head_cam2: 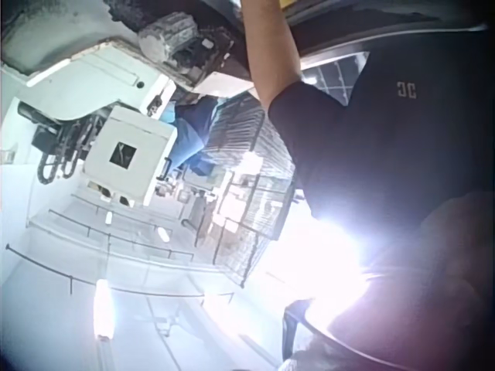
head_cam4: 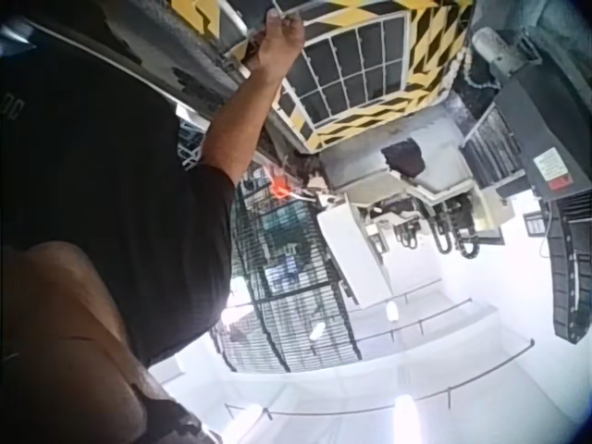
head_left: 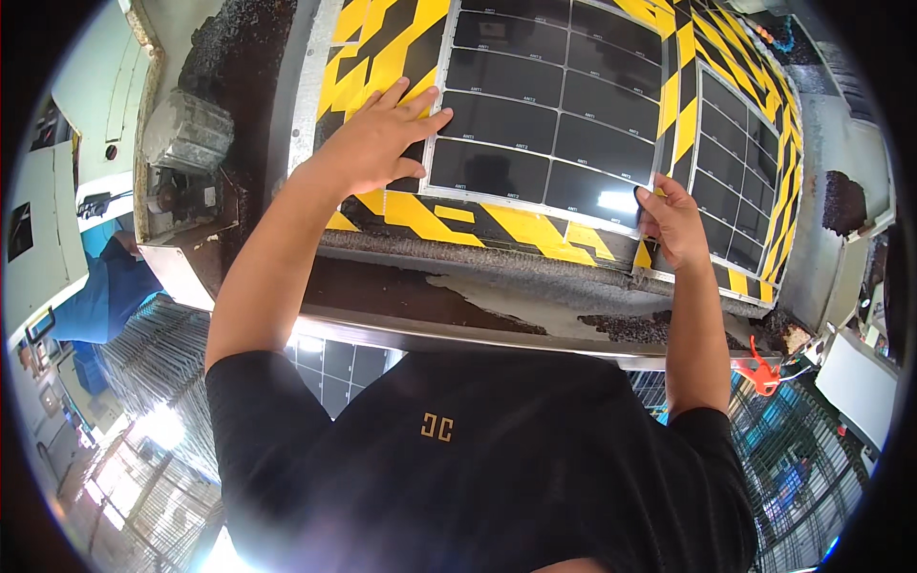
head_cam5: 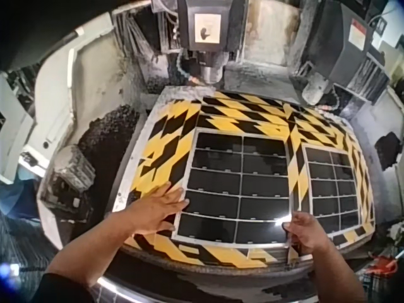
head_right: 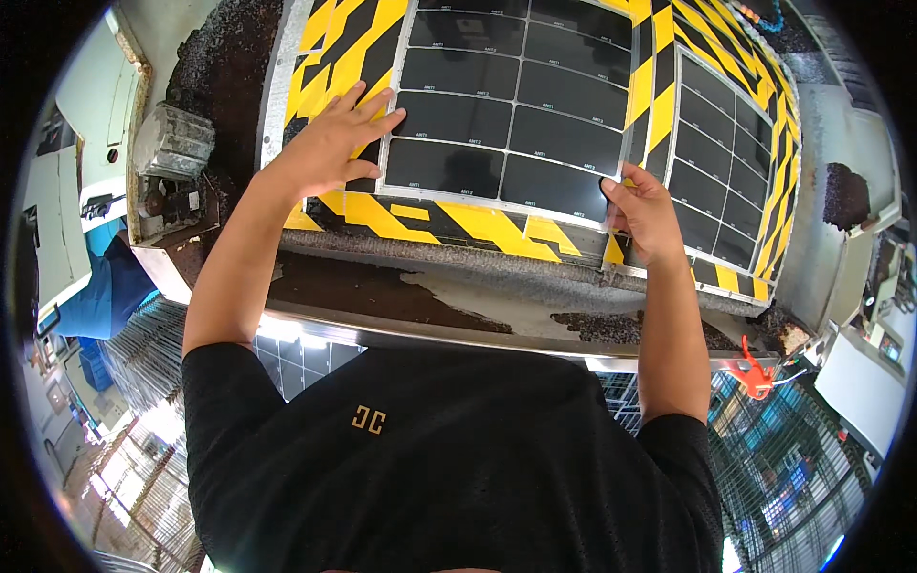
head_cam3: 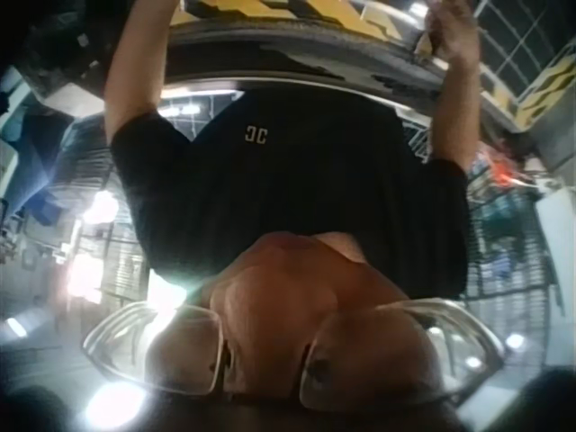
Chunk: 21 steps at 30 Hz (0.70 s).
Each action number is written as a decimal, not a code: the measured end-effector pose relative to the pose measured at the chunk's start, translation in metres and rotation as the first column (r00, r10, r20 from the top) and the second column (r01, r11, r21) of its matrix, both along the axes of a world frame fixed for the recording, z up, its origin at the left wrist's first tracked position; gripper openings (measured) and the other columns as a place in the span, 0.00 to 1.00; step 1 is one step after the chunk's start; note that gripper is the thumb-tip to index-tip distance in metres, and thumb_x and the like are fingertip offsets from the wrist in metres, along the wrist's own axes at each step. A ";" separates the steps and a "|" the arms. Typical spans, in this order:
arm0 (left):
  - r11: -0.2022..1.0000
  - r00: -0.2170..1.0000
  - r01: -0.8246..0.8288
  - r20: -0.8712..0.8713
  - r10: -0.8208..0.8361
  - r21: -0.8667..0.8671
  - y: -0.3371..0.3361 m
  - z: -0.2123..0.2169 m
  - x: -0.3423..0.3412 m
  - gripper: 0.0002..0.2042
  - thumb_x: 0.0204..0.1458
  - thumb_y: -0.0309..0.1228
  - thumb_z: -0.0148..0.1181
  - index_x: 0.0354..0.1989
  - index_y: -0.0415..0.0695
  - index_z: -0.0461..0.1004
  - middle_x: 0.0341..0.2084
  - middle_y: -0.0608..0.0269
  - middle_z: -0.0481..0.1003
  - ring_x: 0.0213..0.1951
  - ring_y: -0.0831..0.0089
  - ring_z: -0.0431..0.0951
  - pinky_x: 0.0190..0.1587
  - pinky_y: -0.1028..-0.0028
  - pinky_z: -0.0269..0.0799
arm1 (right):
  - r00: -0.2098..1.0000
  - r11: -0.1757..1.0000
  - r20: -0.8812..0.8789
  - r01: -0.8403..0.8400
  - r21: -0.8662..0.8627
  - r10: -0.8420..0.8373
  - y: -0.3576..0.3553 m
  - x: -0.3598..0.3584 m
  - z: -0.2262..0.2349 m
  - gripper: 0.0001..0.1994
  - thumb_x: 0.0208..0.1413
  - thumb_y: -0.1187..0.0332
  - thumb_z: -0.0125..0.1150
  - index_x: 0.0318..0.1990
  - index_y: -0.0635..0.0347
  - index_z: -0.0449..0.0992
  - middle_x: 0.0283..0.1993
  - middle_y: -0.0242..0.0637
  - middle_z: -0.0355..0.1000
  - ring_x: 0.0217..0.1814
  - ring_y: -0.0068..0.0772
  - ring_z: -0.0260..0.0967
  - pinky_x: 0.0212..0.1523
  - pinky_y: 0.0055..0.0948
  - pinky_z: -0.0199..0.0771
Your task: Clean solar panels using an air nozzle, place them on a processing machine, and update the production log.
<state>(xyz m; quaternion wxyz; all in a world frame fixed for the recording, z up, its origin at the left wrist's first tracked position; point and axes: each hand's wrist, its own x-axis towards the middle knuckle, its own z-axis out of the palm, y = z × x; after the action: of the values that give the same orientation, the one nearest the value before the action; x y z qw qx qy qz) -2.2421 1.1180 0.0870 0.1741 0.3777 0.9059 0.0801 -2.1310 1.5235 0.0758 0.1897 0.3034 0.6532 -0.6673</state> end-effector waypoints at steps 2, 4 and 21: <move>1.000 1.000 -0.013 0.000 0.013 -0.005 0.001 0.002 0.001 0.37 0.44 0.35 0.68 0.65 0.54 0.59 0.69 0.63 0.52 0.70 0.53 0.46 0.70 0.57 0.43 | 1.000 1.000 0.002 0.003 0.004 -0.003 0.001 0.000 -0.001 0.12 0.54 0.69 0.65 0.46 0.55 0.73 0.23 0.21 0.67 0.19 0.11 0.60 0.20 0.14 0.61; 1.000 1.000 -0.013 0.004 0.013 -0.003 0.001 0.000 0.001 0.37 0.44 0.35 0.68 0.65 0.54 0.59 0.69 0.62 0.52 0.70 0.53 0.46 0.70 0.57 0.43 | 1.000 1.000 0.003 0.005 0.006 -0.005 0.001 0.000 -0.002 0.12 0.54 0.70 0.65 0.46 0.55 0.73 0.23 0.21 0.68 0.19 0.11 0.60 0.20 0.14 0.61; 0.993 0.999 -0.022 -0.048 0.017 -0.120 0.008 0.013 0.008 0.37 0.45 0.38 0.68 0.66 0.56 0.58 0.69 0.64 0.51 0.70 0.56 0.46 0.70 0.55 0.44 | 1.000 1.000 0.010 -0.012 -0.008 0.012 0.003 0.000 -0.001 0.14 0.54 0.70 0.65 0.47 0.57 0.73 0.24 0.22 0.69 0.20 0.12 0.62 0.21 0.14 0.63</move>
<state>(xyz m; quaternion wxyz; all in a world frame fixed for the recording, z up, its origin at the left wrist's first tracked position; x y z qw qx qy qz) -2.2341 1.1258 0.0997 0.1744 0.3594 0.9165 0.0180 -2.1314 1.5266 0.0747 0.1983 0.3021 0.6514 -0.6672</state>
